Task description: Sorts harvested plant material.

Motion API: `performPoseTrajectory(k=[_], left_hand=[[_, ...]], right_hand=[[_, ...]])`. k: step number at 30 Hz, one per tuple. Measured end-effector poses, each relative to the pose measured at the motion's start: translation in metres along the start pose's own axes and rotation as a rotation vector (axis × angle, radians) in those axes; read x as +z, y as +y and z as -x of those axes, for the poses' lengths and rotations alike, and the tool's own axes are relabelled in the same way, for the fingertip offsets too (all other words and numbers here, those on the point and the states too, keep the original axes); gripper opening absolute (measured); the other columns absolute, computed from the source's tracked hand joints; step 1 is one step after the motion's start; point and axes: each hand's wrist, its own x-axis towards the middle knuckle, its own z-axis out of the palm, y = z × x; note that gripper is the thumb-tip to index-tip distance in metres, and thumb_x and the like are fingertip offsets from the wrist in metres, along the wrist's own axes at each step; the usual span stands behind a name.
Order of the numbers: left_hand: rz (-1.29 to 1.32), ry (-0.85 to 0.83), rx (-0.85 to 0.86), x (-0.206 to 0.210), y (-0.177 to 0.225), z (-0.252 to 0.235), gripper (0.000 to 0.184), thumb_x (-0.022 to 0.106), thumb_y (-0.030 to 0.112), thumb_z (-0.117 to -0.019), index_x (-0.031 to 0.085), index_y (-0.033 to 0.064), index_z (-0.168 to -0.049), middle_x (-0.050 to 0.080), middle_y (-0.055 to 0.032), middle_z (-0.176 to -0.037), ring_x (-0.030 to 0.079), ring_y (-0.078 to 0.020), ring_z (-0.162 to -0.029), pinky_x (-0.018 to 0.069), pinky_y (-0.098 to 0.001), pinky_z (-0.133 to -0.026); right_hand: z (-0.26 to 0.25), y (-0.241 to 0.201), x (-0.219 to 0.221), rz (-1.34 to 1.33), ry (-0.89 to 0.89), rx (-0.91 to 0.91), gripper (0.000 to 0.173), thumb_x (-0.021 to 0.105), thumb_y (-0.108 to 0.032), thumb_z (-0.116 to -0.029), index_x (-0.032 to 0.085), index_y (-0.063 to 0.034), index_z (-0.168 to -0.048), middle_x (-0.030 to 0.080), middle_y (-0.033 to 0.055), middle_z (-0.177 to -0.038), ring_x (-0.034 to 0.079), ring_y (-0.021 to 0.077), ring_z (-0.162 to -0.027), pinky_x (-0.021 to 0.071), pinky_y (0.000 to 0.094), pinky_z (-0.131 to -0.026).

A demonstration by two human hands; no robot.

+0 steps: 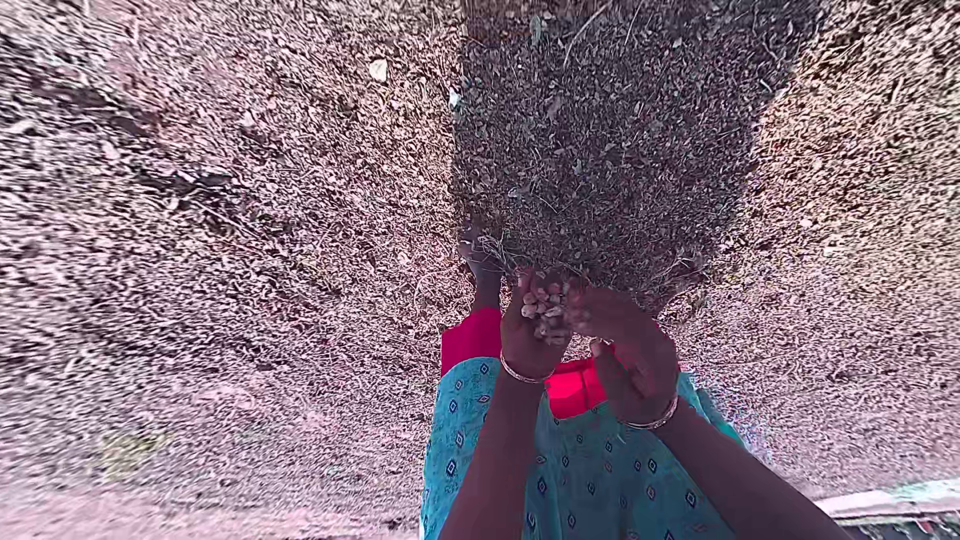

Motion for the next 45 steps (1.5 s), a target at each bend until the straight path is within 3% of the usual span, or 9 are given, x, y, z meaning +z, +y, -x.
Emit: performPoseTrajectory(k=[7, 11, 13, 19, 28, 31, 34, 38, 45], left_hand=[[0.049, -0.012, -0.017, -0.002, -0.004, 0.000, 0.038, 0.047, 0.032, -0.1043, 0.075, 0.0141, -0.085, 0.074, -0.0035, -0.087, 0.073, -0.0163, -0.084, 0.0607, -0.0326, -0.078], [0.029, -0.045, -0.003, -0.003, -0.003, -0.001, 0.038, 0.048, 0.033, -0.1047, 0.075, 0.0137, -0.086, 0.073, -0.0029, -0.088, 0.072, -0.0162, -0.085, 0.0604, -0.0323, -0.078], [0.001, -0.051, -0.017, -0.004, -0.001, -0.001, 0.037, 0.049, 0.033, -0.1039, 0.076, 0.0144, -0.087, 0.073, -0.0021, -0.088, 0.072, -0.0156, -0.086, 0.0605, -0.0322, -0.078], [0.013, -0.015, -0.004, -0.001, -0.004, 0.000, 0.038, 0.050, 0.034, -0.1037, 0.076, 0.0147, -0.084, 0.074, -0.0019, -0.085, 0.073, -0.0154, -0.084, 0.0612, -0.0326, -0.079], [0.051, -0.046, -0.063, -0.009, -0.006, 0.001, 0.034, 0.056, 0.035, -0.1010, 0.077, 0.0121, -0.086, 0.074, -0.0026, -0.086, 0.073, -0.0160, -0.085, 0.0610, -0.0334, -0.081], [0.007, -0.033, -0.060, -0.012, -0.005, 0.004, 0.034, 0.055, 0.035, -0.1014, 0.077, 0.0134, -0.087, 0.074, -0.0019, -0.088, 0.073, -0.0155, -0.087, 0.0606, -0.0332, -0.083], [-0.001, -0.018, -0.054, -0.008, -0.005, 0.004, 0.037, 0.051, 0.034, -0.1032, 0.077, 0.0138, -0.087, 0.075, -0.0015, -0.088, 0.073, -0.0150, -0.087, 0.0606, -0.0323, -0.082], [0.000, -0.022, -0.055, -0.006, -0.004, 0.002, 0.036, 0.052, 0.034, -0.1026, 0.078, 0.0149, -0.086, 0.075, -0.0016, -0.087, 0.074, -0.0153, -0.087, 0.0606, -0.0329, -0.083], [-0.025, -0.010, -0.089, -0.007, -0.005, 0.004, 0.035, 0.056, 0.037, -0.1003, 0.078, 0.0137, -0.086, 0.075, -0.0022, -0.088, 0.074, -0.0151, -0.086, 0.0610, -0.0326, -0.082]], right_hand=[[-0.148, 0.142, -0.129, 0.641, 0.105, 0.301, 0.045, 0.058, -0.009, -0.0979, 0.057, 0.0045, -0.140, 0.056, 0.0253, -0.146, 0.053, 0.0336, -0.138, 0.0419, 0.0438, -0.115], [-0.244, 0.214, -0.178, 0.952, 0.272, 0.731, 0.075, 0.064, -0.035, -0.0967, 0.034, -0.0160, -0.162, 0.016, 0.0159, -0.172, 0.020, 0.0412, -0.156, 0.0311, 0.0605, -0.118], [-0.248, 0.216, -0.157, 0.952, 0.052, 0.766, 0.084, 0.065, -0.039, -0.0964, 0.023, -0.0158, -0.165, 0.006, 0.0186, -0.173, 0.010, 0.0445, -0.158, 0.0155, 0.0658, -0.123], [-0.141, 0.141, -0.073, 0.603, -1.098, 0.629, 0.051, 0.063, -0.031, -0.1035, 0.054, -0.0090, -0.149, 0.043, 0.0168, -0.161, 0.039, 0.0389, -0.148, 0.0312, 0.0588, -0.120], [-0.222, 0.194, -0.192, 0.911, 0.089, 0.665, 0.034, 0.052, -0.016, -0.1023, 0.069, -0.0072, -0.131, 0.067, 0.0188, -0.132, 0.063, 0.0330, -0.125, 0.0452, 0.0513, -0.109], [-0.240, 0.208, -0.153, 0.924, -0.116, 0.651, 0.033, 0.055, -0.014, -0.1012, 0.068, -0.0043, -0.130, 0.067, 0.0212, -0.130, 0.064, 0.0351, -0.123, 0.0466, 0.0526, -0.107], [-0.210, 0.190, -0.084, 1.004, -0.509, 0.745, 0.046, 0.060, -0.003, -0.0973, 0.054, 0.0033, -0.143, 0.041, 0.0322, -0.153, 0.052, 0.0478, -0.134, 0.0484, 0.0601, -0.105], [-0.154, 0.157, -0.045, 0.780, -0.839, 0.610, 0.026, 0.061, -0.001, -0.0971, 0.066, 0.0082, -0.120, 0.061, 0.0289, -0.129, 0.059, 0.0436, -0.125, 0.0460, 0.0562, -0.106], [-0.137, 0.164, -0.089, 0.794, -0.542, 0.782, 0.030, 0.051, -0.005, -0.1032, 0.068, -0.0004, -0.127, 0.068, 0.0248, -0.126, 0.064, 0.0423, -0.121, 0.0462, 0.0611, -0.105]])
